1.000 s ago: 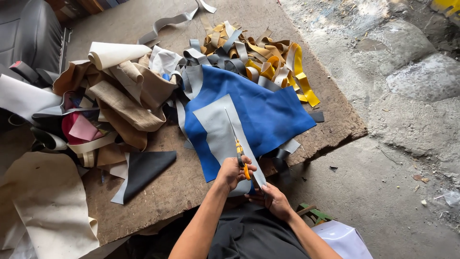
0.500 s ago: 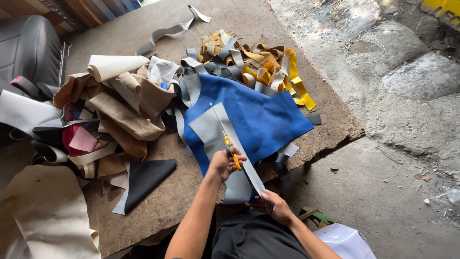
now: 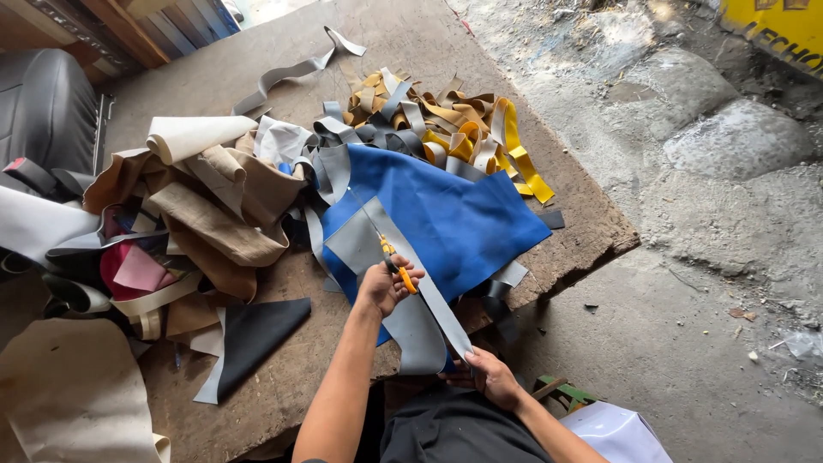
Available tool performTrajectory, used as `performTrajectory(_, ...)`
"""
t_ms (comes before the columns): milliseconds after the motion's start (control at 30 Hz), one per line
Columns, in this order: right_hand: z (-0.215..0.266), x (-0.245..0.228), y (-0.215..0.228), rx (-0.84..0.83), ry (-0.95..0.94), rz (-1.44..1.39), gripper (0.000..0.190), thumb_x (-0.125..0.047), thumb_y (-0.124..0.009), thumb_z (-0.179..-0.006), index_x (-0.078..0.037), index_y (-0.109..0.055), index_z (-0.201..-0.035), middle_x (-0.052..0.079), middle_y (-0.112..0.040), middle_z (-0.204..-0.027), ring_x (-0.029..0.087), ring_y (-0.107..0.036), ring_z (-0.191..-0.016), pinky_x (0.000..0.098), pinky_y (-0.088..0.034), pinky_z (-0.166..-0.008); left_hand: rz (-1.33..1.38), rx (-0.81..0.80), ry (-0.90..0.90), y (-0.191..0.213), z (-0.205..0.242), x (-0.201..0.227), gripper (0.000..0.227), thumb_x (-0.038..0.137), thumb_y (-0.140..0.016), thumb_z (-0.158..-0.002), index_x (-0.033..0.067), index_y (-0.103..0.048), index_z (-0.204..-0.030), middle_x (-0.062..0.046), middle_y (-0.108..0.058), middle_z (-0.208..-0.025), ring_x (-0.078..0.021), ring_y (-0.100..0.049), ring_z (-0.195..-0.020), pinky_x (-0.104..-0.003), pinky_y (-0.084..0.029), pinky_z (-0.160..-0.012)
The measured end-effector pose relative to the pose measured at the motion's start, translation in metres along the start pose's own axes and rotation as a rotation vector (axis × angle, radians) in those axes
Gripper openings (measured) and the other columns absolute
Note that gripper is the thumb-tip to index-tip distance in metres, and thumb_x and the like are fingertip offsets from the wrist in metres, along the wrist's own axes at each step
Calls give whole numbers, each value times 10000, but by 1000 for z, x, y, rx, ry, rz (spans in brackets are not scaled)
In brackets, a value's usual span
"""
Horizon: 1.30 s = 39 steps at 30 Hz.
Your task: Cutting and trimming various fabric and leather scraps using scissors at an upholstery workstation.
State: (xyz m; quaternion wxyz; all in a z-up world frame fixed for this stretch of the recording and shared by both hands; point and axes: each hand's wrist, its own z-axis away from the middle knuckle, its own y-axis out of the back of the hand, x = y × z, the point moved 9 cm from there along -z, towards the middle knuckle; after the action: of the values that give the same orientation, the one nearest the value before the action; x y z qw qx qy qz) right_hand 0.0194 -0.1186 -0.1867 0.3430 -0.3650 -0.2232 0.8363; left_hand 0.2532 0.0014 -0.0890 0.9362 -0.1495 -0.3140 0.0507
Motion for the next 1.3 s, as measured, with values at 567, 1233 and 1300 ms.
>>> performTrajectory(567, 17, -31, -48, -39, 34, 154, 388, -225, -544, -1036, -24, -562, -1367, 234, -729, -1175, 428, -766, -956, 500, -643, -853, -99, 156, -175, 59, 91, -101, 129, 36, -697, -916, -37, -666, -1018, -209, -750, -833, -216, -636, -582, -309, -550, -553)
performTrajectory(1233, -52, -180, -239, -29, 537, 160, 747, -40, -544, -1004, -362, -277, -1623, 197, -591, -1082, 284, -662, -801, 407, -613, -830, 21, -51, 121, 60, 126, -187, 571, -178, -666, -722, 18, -588, -1252, -219, -692, -1170, -283, -649, -925, -328, -528, -807)
performTrajectory(1300, -78, -145, -194, 35, 353, 152, 692, -79, -545, -1001, -389, -385, -1598, 114, -598, -1253, 218, -641, -723, 316, -571, -707, -5, -130, 255, 46, 127, -209, 412, -24, -647, -759, -35, -605, -1169, -251, -748, -1065, -310, -715, -828, -370, -605, -843)
